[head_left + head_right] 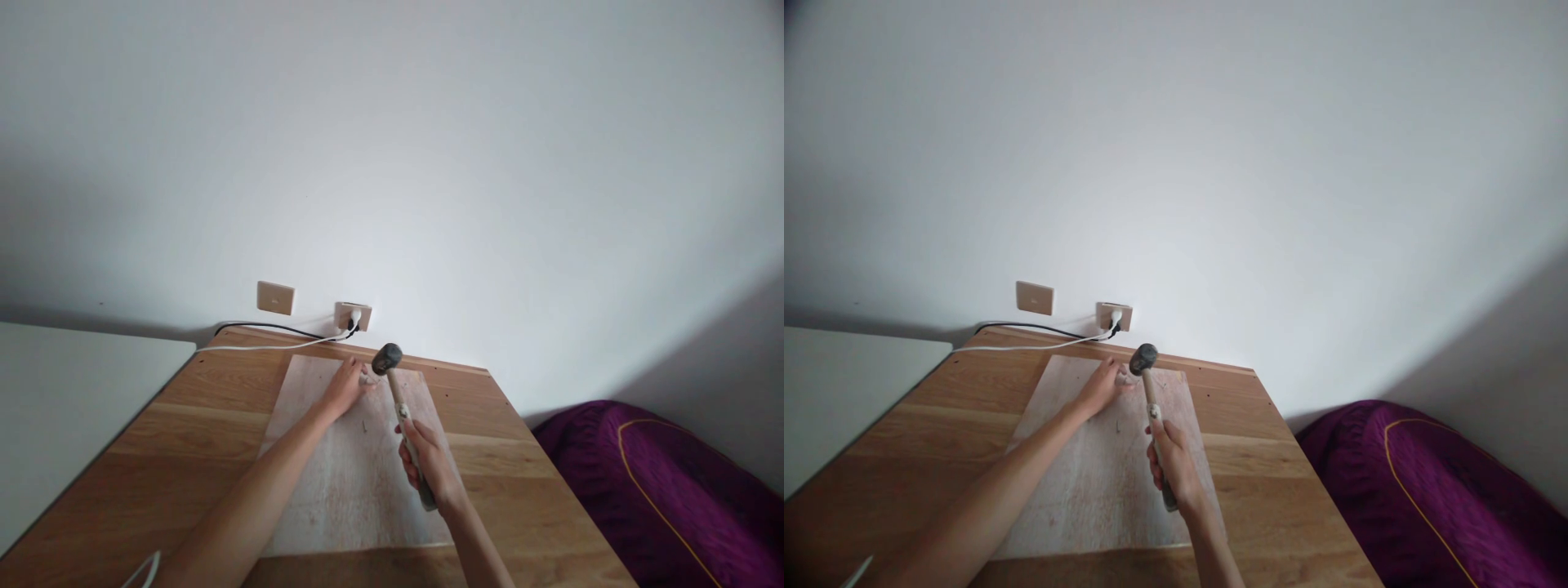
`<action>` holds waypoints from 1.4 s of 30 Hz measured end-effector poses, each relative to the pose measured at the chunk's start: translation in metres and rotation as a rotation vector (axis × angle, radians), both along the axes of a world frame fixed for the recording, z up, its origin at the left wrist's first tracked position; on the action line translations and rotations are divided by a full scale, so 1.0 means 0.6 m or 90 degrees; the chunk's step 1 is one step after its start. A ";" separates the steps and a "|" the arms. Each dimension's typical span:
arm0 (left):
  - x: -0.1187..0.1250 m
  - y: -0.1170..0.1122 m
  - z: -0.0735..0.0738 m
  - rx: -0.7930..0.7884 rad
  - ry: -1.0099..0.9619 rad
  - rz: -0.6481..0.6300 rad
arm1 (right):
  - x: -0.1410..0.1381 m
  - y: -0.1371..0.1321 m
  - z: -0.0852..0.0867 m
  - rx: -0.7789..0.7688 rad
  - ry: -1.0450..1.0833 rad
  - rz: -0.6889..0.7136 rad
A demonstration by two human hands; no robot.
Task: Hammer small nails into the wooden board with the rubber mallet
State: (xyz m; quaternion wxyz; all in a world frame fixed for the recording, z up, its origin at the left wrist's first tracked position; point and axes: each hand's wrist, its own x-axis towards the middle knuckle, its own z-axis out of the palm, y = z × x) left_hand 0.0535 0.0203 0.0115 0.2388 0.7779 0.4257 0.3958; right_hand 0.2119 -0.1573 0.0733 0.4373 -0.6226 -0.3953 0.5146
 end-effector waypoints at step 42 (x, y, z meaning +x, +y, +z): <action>-0.008 0.005 0.032 -0.099 -0.213 0.069 | -0.022 -0.003 -0.015 -0.003 -0.069 0.023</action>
